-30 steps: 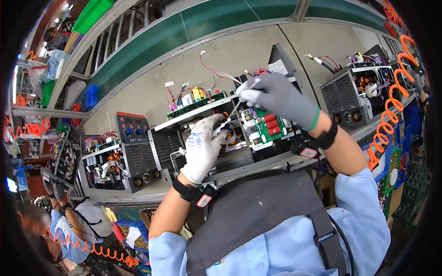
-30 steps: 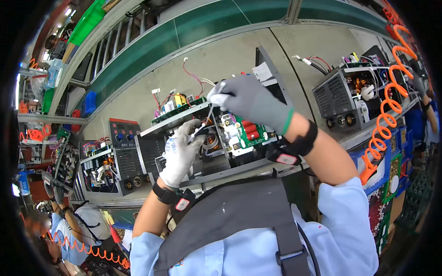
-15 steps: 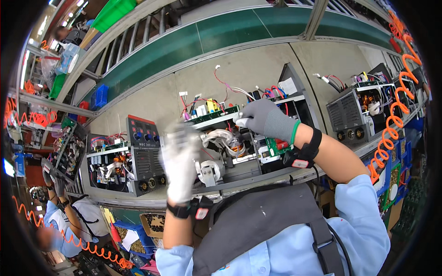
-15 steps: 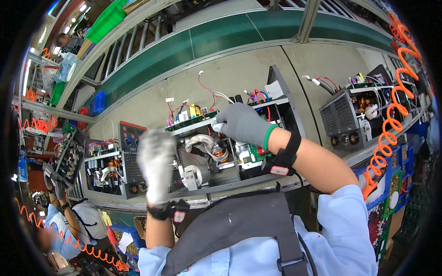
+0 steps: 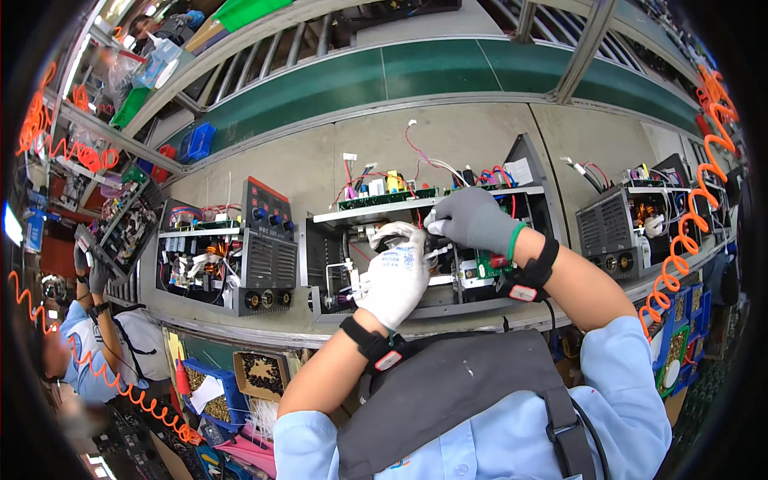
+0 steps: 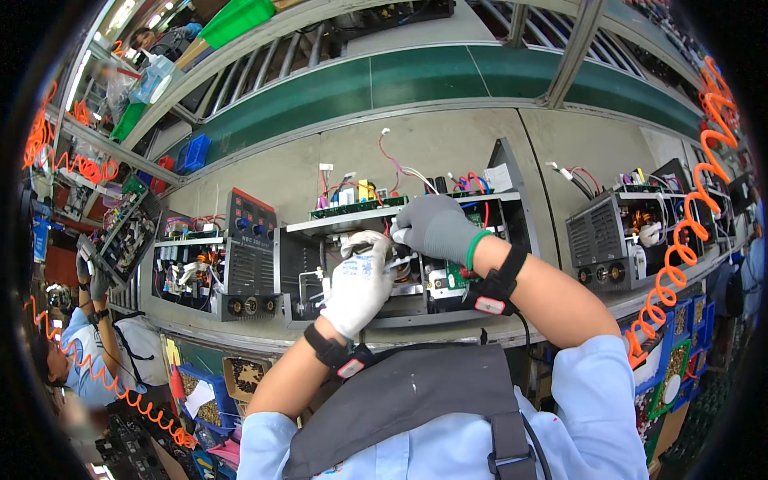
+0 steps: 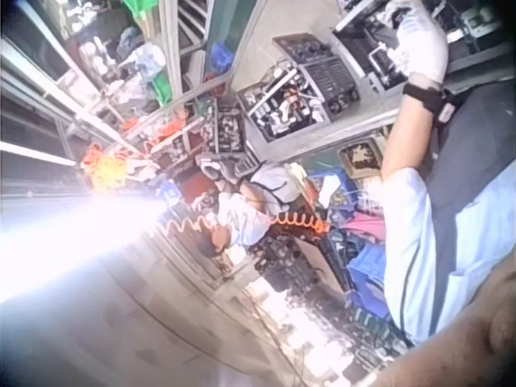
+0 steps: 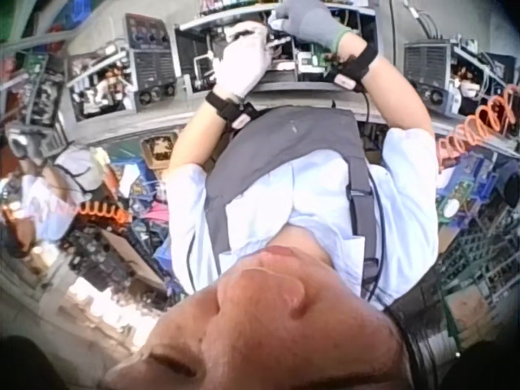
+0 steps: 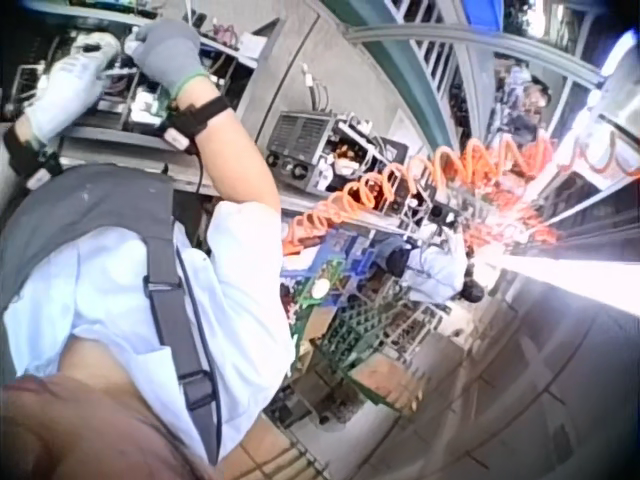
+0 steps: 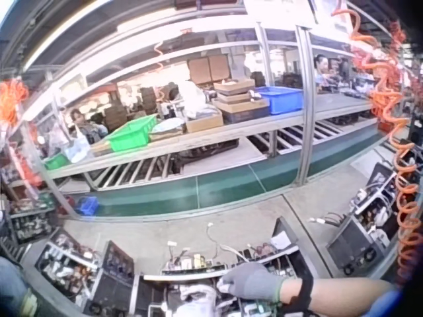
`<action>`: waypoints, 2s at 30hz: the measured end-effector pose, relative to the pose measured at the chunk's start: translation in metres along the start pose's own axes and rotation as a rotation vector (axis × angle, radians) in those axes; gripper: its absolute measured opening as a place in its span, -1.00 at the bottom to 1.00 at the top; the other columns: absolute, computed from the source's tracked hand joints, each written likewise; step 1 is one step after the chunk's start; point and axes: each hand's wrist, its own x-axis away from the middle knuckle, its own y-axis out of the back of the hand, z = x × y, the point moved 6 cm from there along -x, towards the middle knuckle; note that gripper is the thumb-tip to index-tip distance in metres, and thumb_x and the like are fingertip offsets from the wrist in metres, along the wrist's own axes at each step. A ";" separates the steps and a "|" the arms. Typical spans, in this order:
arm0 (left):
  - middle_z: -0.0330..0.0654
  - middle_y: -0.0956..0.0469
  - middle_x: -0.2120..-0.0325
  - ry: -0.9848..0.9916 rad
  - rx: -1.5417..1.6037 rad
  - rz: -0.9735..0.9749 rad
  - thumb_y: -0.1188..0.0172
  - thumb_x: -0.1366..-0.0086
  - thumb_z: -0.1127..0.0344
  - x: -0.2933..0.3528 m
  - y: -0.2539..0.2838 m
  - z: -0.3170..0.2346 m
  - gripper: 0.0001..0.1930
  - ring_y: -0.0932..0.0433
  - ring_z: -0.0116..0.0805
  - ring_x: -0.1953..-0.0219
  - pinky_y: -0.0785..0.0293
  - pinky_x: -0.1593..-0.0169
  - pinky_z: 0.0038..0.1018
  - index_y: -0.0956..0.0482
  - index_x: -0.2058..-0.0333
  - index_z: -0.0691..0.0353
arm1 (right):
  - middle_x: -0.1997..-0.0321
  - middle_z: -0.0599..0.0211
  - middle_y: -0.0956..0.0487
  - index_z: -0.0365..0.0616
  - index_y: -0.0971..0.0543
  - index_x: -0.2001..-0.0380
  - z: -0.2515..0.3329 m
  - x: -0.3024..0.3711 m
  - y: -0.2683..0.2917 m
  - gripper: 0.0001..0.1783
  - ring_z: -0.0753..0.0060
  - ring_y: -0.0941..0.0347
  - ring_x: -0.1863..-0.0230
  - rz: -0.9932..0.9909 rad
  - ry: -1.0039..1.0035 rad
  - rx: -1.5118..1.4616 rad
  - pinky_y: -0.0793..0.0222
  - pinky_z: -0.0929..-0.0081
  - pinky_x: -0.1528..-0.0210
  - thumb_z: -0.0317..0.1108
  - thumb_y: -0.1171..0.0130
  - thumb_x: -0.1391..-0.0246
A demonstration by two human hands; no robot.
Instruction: Assembling internal components and wiring of a welding machine on a production line.
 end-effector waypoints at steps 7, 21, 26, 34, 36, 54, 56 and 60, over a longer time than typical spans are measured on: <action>0.03 -0.52 0.31 0.164 0.368 0.023 -0.21 0.01 0.43 -0.012 -0.003 0.019 -0.74 -0.50 0.00 0.15 -0.42 0.11 -0.22 -0.49 0.27 0.24 | 0.38 0.26 -0.64 0.06 -0.69 0.32 -0.003 0.002 0.002 -0.76 0.19 -0.56 0.30 0.007 -0.061 -0.080 -0.44 0.30 0.22 -0.12 -0.18 0.02; -0.39 -0.48 0.51 0.341 1.200 0.030 -0.19 -0.25 0.32 0.010 -0.008 0.024 -0.79 -0.30 -0.64 0.53 -0.26 0.46 -0.62 -0.58 0.21 0.32 | 0.36 0.24 -0.63 -0.06 -0.63 0.28 0.005 0.028 0.005 -0.83 0.35 -0.59 0.30 -0.115 0.147 -0.304 -0.47 0.41 0.24 -0.29 -0.15 -0.07; -0.38 -0.46 0.58 0.359 1.085 0.029 -0.23 -0.19 0.35 0.014 -0.019 0.033 -0.87 -0.31 -0.64 0.53 -0.25 0.46 -0.60 -0.61 0.36 0.30 | 0.41 0.38 -0.63 -0.23 -0.62 0.24 0.002 0.029 -0.008 -0.80 0.70 -0.48 0.42 0.077 -0.077 -0.713 -0.41 0.66 0.38 -0.45 -0.23 -0.03; -0.40 -0.41 0.63 0.337 1.104 0.107 -0.24 -0.18 0.35 0.012 -0.013 0.027 -0.86 -0.26 -0.67 0.62 -0.15 0.56 -0.63 -0.60 0.35 0.29 | 0.47 0.43 -0.60 -0.26 -0.61 0.27 0.002 0.036 -0.010 -0.82 0.79 -0.41 0.52 0.132 -0.223 -0.980 -0.29 0.76 0.53 -0.45 -0.23 -0.03; -0.41 -0.45 0.58 0.347 1.092 0.122 -0.24 -0.18 0.37 0.010 -0.015 0.027 -0.85 -0.27 -0.69 0.58 -0.17 0.52 -0.65 -0.60 0.31 0.30 | 0.44 0.44 -0.59 -0.28 -0.59 0.29 0.001 0.034 -0.011 -0.82 0.78 -0.42 0.50 0.123 -0.178 -0.952 -0.29 0.76 0.52 -0.45 -0.24 -0.01; -0.10 -0.56 0.40 0.395 0.817 -0.151 -0.32 -0.02 0.29 0.005 -0.022 0.048 -0.63 -0.53 -0.21 0.36 -0.44 0.22 -0.37 -0.48 0.21 0.31 | 0.40 0.24 -0.61 -0.25 -0.65 0.35 0.015 0.045 -0.007 -0.81 0.46 -0.53 0.34 -0.104 0.051 -0.799 -0.41 0.50 0.24 -0.37 -0.26 0.04; -0.04 -0.56 0.36 0.342 0.645 -0.130 -0.30 -0.04 0.26 -0.004 0.000 0.034 -0.61 -0.56 -0.11 0.28 -0.44 0.16 -0.30 -0.46 0.17 0.29 | 0.43 0.23 -0.60 -0.23 -0.64 0.40 0.029 0.054 -0.009 -0.82 0.44 -0.53 0.37 -0.120 0.140 -0.792 -0.41 0.48 0.26 -0.33 -0.30 0.05; -0.21 -0.50 0.25 0.329 0.728 0.003 -0.18 -0.14 0.44 0.002 -0.020 0.043 -0.68 -0.45 -0.57 0.33 -0.40 0.27 -0.59 -0.46 0.09 0.23 | 0.32 0.29 -0.61 -0.24 -0.63 0.37 0.032 0.068 0.001 -0.82 0.47 -0.53 0.24 0.018 0.112 -0.938 -0.41 0.48 0.16 -0.34 -0.25 0.00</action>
